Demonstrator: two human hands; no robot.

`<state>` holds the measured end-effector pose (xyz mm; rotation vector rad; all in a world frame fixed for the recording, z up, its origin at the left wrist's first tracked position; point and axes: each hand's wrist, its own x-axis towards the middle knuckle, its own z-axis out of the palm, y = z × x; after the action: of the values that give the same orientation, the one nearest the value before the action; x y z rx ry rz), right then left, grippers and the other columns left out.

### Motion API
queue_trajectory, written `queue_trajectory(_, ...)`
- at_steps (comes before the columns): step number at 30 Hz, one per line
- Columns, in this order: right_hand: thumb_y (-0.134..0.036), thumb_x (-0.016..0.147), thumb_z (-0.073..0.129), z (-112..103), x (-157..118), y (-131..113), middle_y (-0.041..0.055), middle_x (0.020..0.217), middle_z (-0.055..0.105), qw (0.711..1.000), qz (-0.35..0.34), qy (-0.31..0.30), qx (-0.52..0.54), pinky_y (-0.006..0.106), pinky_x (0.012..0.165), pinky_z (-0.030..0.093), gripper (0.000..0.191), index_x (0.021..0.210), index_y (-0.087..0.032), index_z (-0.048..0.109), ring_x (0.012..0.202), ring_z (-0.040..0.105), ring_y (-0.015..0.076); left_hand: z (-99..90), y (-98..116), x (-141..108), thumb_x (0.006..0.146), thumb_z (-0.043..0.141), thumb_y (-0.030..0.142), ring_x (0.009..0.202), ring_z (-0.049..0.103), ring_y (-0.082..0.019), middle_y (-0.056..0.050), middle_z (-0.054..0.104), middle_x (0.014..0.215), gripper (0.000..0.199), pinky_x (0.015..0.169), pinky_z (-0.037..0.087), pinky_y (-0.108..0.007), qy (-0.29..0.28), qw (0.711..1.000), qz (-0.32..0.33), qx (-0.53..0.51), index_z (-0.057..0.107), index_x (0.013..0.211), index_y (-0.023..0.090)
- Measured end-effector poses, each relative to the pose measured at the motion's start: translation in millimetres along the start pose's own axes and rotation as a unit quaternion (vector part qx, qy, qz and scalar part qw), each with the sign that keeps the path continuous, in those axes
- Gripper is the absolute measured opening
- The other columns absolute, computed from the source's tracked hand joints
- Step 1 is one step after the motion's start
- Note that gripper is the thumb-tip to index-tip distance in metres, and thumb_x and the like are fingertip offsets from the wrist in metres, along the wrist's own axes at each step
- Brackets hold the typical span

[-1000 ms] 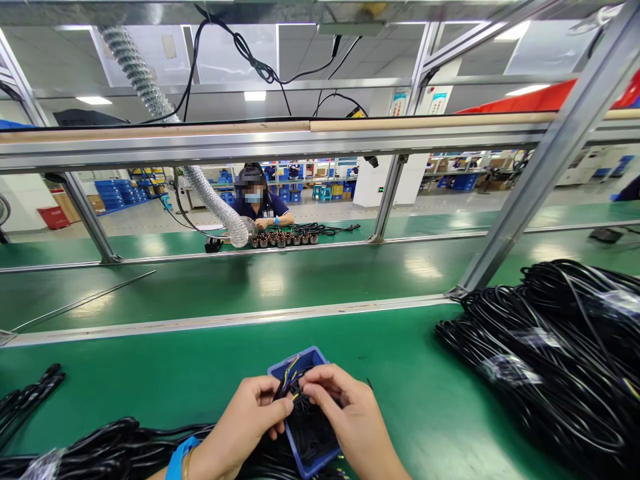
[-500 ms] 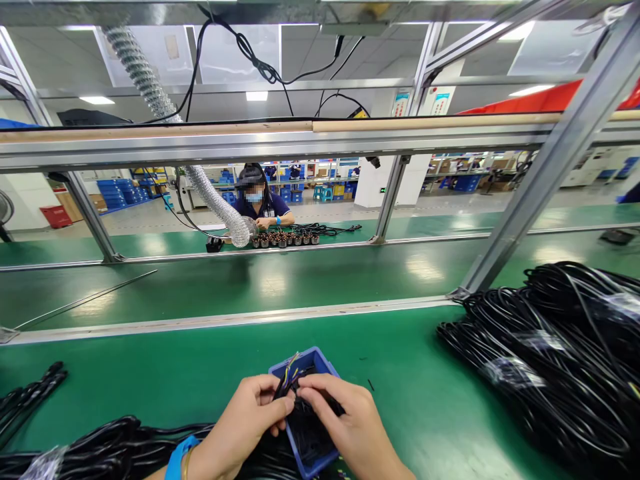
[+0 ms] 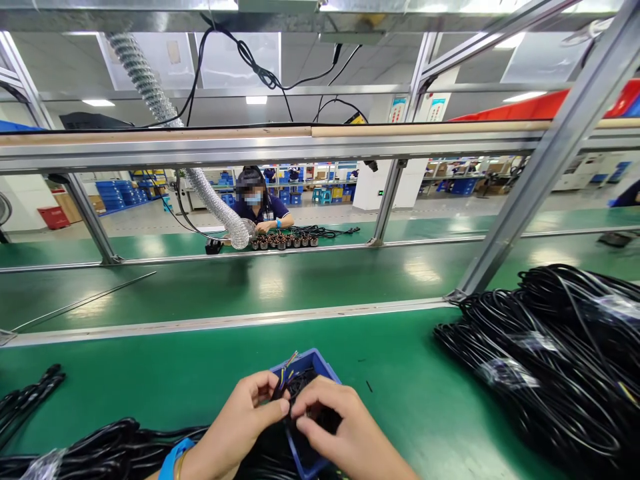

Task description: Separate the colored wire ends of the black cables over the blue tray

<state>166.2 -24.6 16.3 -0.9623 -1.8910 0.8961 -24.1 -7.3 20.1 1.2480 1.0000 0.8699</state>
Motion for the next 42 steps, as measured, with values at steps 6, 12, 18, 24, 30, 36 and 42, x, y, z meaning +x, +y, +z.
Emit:
queue_trajectory(6, -0.023, 0.095, 0.056, -14.3, -2.6, -1.3, 0.0021, 0.077, 0.076, 0.998, 0.034, -0.042, -0.032, 0.029, 0.072, 0.049, 0.025, 0.078, -0.02, 0.075, 0.072, 0.068, 0.018, -2.7, 7.8, 1.6, 0.078, 0.064, 0.037, 0.07, 0.055, -0.017, -0.005, 0.061, 0.077, 0.028, 0.064, 0.041, -0.028, -0.026, 0.994, -0.035, -0.097, 0.066, 0.089, 0.011)
queue_trajectory(12, -0.016, 0.071, 0.084, 13.3, 7.7, 47.8, -0.0017, 0.082, 0.074, 0.91, -0.09, 0.037, -0.402, 0.035, 0.074, 0.041, 0.025, 0.091, -0.027, 0.073, 0.083, 0.062, 0.0239, -2.4, 2.6, 5.3, 0.077, 0.072, 0.046, 0.058, 0.044, -0.01, 0.0, 0.054, 0.065, 0.035, 0.061, 0.036, -0.025, -0.05, 0.996, -0.041, -0.055, 0.059, 0.08, 0.013)
queue_trajectory(18, -0.017, 0.069, 0.087, 24.9, 7.7, 64.4, -0.003, 0.067, 0.066, 0.876, -0.125, 0.051, -0.463, 0.033, 0.063, 0.035, 0.022, 0.067, -0.022, 0.066, 0.069, 0.057, 0.019, -0.3, 4.7, 4.9, 0.072, 0.076, 0.043, 0.06, 0.042, -0.011, 0.001, 0.052, 0.066, 0.035, 0.059, 0.035, -0.025, -0.043, 0.999, -0.019, -0.02, 0.062, 0.081, 0.012)
queue_trajectory(24, -0.01, 0.08, 0.074, 20.3, 5.1, 47.3, -0.0014, 0.079, 0.066, 0.906, -0.073, 0.064, -0.413, 0.031, 0.067, 0.041, 0.017, 0.08, -0.023, 0.063, 0.075, 0.059, 0.0202, 3.0, 7.8, 4.2, 0.076, 0.066, 0.04, 0.051, 0.032, -0.009, 0.007, 0.04, 0.055, 0.026, 0.05, 0.024, -0.024, -0.021, 0.998, -0.021, 0.048, 0.061, 0.08, 0.014)
queue_trajectory(30, -0.006, 0.091, 0.056, 13.0, 3.2, 37.0, 0.001, 0.084, 0.067, 0.944, -0.006, 0.057, -0.325, 0.027, 0.066, 0.05, 0.017, 0.085, -0.021, 0.06, 0.075, 0.065, 0.0176, 1.8, 1.1, 6.6, 0.083, 0.061, 0.052, 0.052, 0.025, -0.009, 0.009, 0.034, 0.056, 0.035, 0.05, 0.021, -0.024, -0.041, 0.998, 0.007, 0.049, 0.056, 0.081, 0.017)
queue_trajectory(36, -0.008, 0.073, 0.078, 22.6, 3.8, 44.0, 0.001, 0.088, 0.07, 0.903, -0.087, 0.005, -0.421, 0.031, 0.066, 0.049, 0.024, 0.089, -0.021, 0.065, 0.08, 0.065, 0.0224, 1.9, -5.7, 9.3, 0.081, 0.064, 0.059, 0.055, 0.033, -0.01, 0.007, 0.041, 0.061, 0.044, 0.052, 0.027, -0.024, -0.039, 0.997, 0.02, 0.058, 0.058, 0.084, 0.016)
queue_trajectory(42, -0.009, 0.073, 0.081, 35.2, 6.1, 56.8, 0.0002, 0.077, 0.07, 0.889, -0.1, 0.022, -0.447, 0.033, 0.062, 0.044, 0.019, 0.082, -0.021, 0.069, 0.073, 0.062, 0.0224, 3.9, -4.8, 9.8, 0.074, 0.072, 0.055, 0.054, 0.034, -0.008, 0.005, 0.047, 0.066, 0.044, 0.051, 0.027, -0.023, -0.025, 0.999, -0.007, 0.041, 0.06, 0.087, 0.015)
